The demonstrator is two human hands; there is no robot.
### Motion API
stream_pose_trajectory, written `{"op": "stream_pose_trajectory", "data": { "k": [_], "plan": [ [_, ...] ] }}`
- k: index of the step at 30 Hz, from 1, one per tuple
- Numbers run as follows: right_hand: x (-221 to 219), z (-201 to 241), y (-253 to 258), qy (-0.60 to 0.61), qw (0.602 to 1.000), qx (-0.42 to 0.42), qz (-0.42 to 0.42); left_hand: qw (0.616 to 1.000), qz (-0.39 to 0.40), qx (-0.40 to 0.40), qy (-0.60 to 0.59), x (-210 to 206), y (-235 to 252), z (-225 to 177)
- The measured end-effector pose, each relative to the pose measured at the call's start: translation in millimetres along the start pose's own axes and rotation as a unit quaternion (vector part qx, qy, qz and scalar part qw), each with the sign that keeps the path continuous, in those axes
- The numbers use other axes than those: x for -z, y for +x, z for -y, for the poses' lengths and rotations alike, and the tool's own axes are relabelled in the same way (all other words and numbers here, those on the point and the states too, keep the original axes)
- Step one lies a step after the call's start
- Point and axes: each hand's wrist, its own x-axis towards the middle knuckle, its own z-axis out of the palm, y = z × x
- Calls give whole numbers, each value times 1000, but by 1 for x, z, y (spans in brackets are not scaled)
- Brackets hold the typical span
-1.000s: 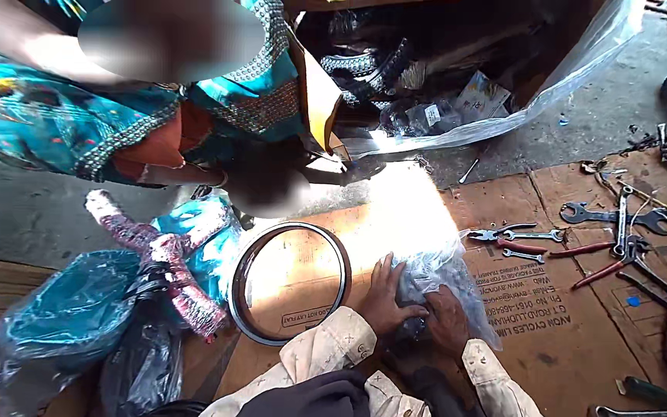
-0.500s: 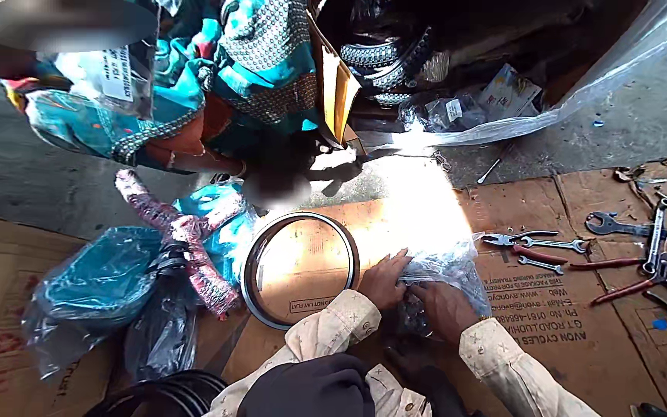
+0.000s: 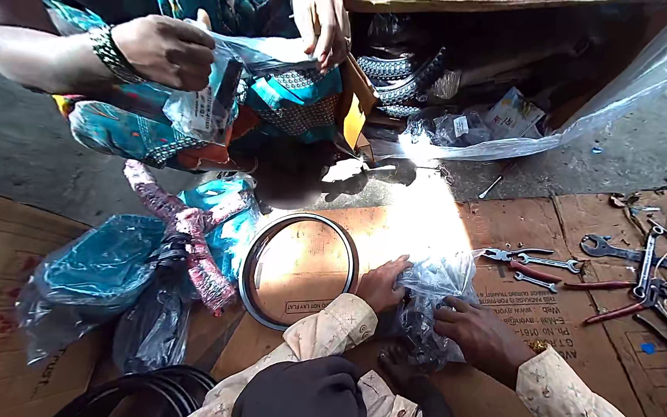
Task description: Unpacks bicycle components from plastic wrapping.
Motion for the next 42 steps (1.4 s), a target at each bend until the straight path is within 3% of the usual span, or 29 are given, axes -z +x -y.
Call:
{"op": "stream_pose_trajectory", "data": {
  "k": [2, 5, 7, 9, 11, 13, 16, 18, 20, 23, 25, 28, 32, 35, 39, 42],
  "plan": [
    [0, -6, -3, 50, 995, 36, -80, 999, 37, -17, -7, 1, -2, -1],
    [-5, -17, -6, 195, 960, 23, -197, 991, 91, -95, 22, 4, -15, -8],
    [-9, -20, -7, 277, 926, -7, -256, 980, 71, -186, 16, -3, -26, -12],
    [-18, -17, -3, 345, 888, -43, -302, 975, 46, -218, -26, -10, -27, -13],
    [-33, -10, 7, 429, 817, -128, -364, 980, 66, -163, -92, -5, -23, -15],
    [-44, 1, 20, 498, 708, -227, -446, 979, 95, -71, -167, 2, -19, -22],
    [-50, 29, 32, 535, 606, -281, -517, 966, 62, -58, -243, 5, -20, -30],
    [-55, 48, 30, 569, 554, -257, -550, 955, 58, -106, -272, 8, -25, -36],
    [-61, 56, 18, 598, 527, -235, -557, 937, 87, -163, -297, 12, -28, -40],
    [-59, 68, -2, 694, 488, -207, -488, 899, 125, -158, -389, 30, -30, -54],
    [-55, 69, -5, 756, 478, -194, -402, 869, 122, -56, -477, 42, -27, -58],
    [-71, 65, 13, 776, 529, -194, -282, 813, 23, 77, -577, 45, -15, -56],
    [-95, 67, 27, 815, 542, -177, -105, 799, -83, 108, -586, 69, 3, -32],
    [-100, 66, 21, 827, 537, -137, -88, 820, -124, 128, -543, 83, 23, 4],
    [-110, 60, 21, 839, 529, -112, -65, 788, -194, 171, -559, 85, 60, 52],
    [-112, 58, 19, 834, 547, -54, -48, 780, -253, 192, -540, 89, 68, 74]
  ]
}}
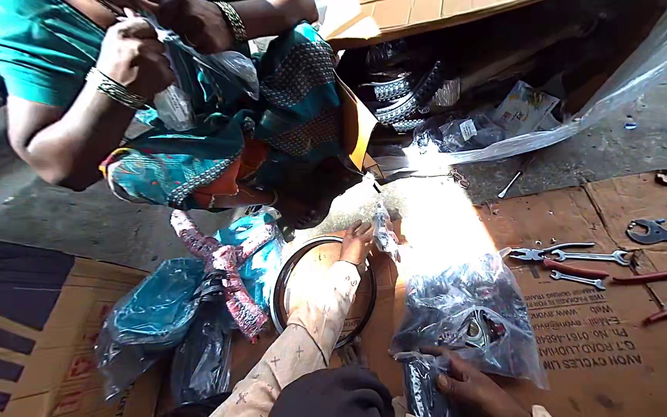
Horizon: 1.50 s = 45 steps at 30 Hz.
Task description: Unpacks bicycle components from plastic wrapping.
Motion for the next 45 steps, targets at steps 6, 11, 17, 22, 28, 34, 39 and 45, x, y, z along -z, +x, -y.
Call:
{"op": "stream_pose_trajectory", "data": {
  "k": [6, 11, 17, 22, 28, 34, 39, 45],
  "plan": [
    [3, 19, -24, -6, 961, 157, -229, 954, 111, -176, 216, -13, -75, 6],
    [13, 59, -44, 87, 871, 213, -434, 753, 342, -232, 513, -41, -149, 50],
    [22, 73, -73, 47, 893, 222, -389, 617, 314, -274, 667, -54, -150, 61],
    [52, 64, -114, -102, 924, 149, -337, 756, 218, -316, 531, -37, -133, 56],
    [52, 46, -99, -468, 780, 106, -402, 729, 310, -355, 496, -33, -122, 54],
    [2, 34, 19, -541, 778, -14, -321, 570, 334, -344, 667, -52, -131, 50],
    [5, 24, 64, -551, 737, -50, -388, 507, 310, -277, 755, -45, -135, 51],
    [1, 14, 85, -534, 727, -63, -427, 475, 343, -224, 779, -36, -134, 64]
  ]
}}
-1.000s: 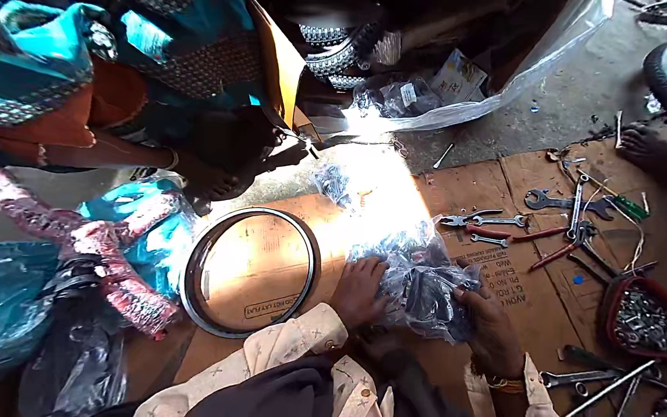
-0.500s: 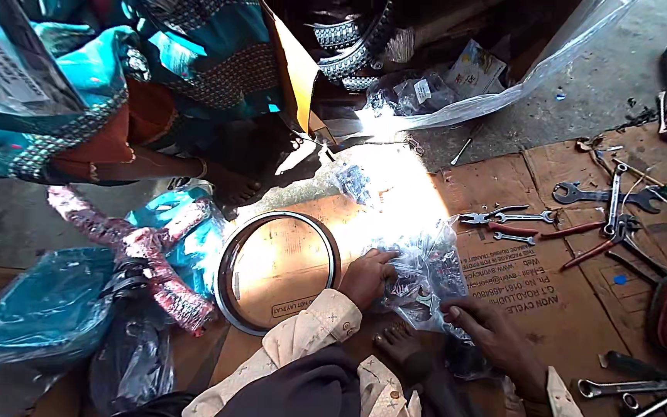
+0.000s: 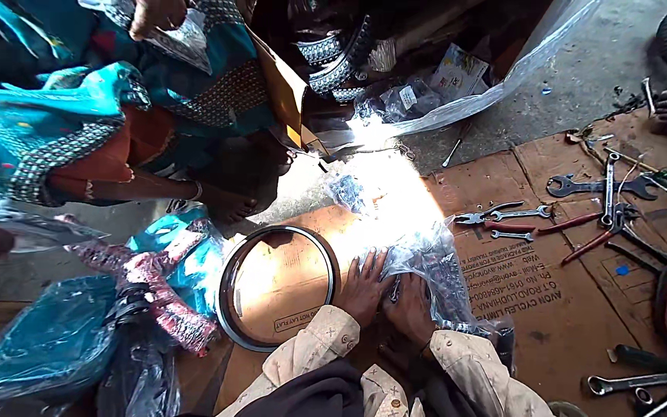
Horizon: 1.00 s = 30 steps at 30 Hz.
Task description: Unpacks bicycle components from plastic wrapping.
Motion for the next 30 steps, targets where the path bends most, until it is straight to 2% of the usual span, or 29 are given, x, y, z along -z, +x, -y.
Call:
{"op": "stream_pose_trajectory", "data": {
  "k": [6, 12, 14, 18, 20, 23, 25, 27, 30],
  "plan": [
    [0, -10, -9, 75, 997, -7, -10, 999, 40, -14, 13, -9, -5, -8],
    [7, -29, -36, 164, 984, 52, -52, 1000, 4, 1, -16, -22, -5, -7],
    [12, -36, -42, 189, 980, 47, -34, 1000, -21, -4, -20, -29, -6, -2],
    [9, -50, -44, 280, 960, -20, 23, 997, -49, 3, -56, -38, -9, -4],
    [8, -51, -35, 344, 938, -30, 40, 991, -106, -33, -75, -39, -7, -7],
    [12, -45, -31, 474, 875, -35, 92, 966, -203, -149, -63, -43, -4, -7],
    [21, -44, -34, 550, 826, -33, 119, 948, -225, -215, -68, -37, -1, -1],
    [37, -47, -43, 600, 782, 10, 166, 922, -266, -257, -115, -20, -1, 3],
    [65, -52, -59, 597, 754, 120, 244, 871, -280, -274, -296, 22, -12, 4]
  ]
}}
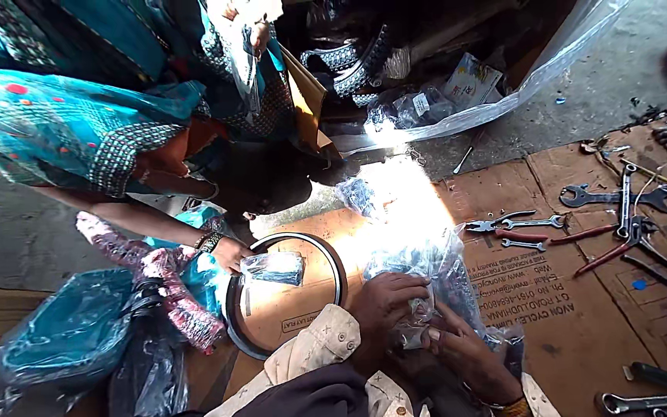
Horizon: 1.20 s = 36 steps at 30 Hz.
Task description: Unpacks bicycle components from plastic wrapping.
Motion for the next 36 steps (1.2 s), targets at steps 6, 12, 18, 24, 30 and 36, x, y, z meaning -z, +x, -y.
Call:
{"op": "stream_pose_trajectory", "data": {
  "k": [6, 12, 18, 24, 30, 36],
  "plan": [
    [14, 11, -15, -67, 996, 64, -6, 888, -244, 156, -357, 45, 3, -10],
    [23, 0, -21, -80, 981, 38, -170, 636, -585, 364, -348, 84, 9, 53],
    [15, -10, -21, -64, 979, 13, -192, 564, -610, 458, -317, 78, -23, 120],
    [16, -12, -15, -82, 969, -12, -233, 555, -497, 545, -385, 57, -40, 121],
    [18, -4, 0, -239, 953, -52, -180, 657, -345, 574, -347, 20, -36, 68],
    [2, -7, 37, -406, 898, -73, -154, 939, -172, 295, 29, -32, -42, 9]
  ]
}}
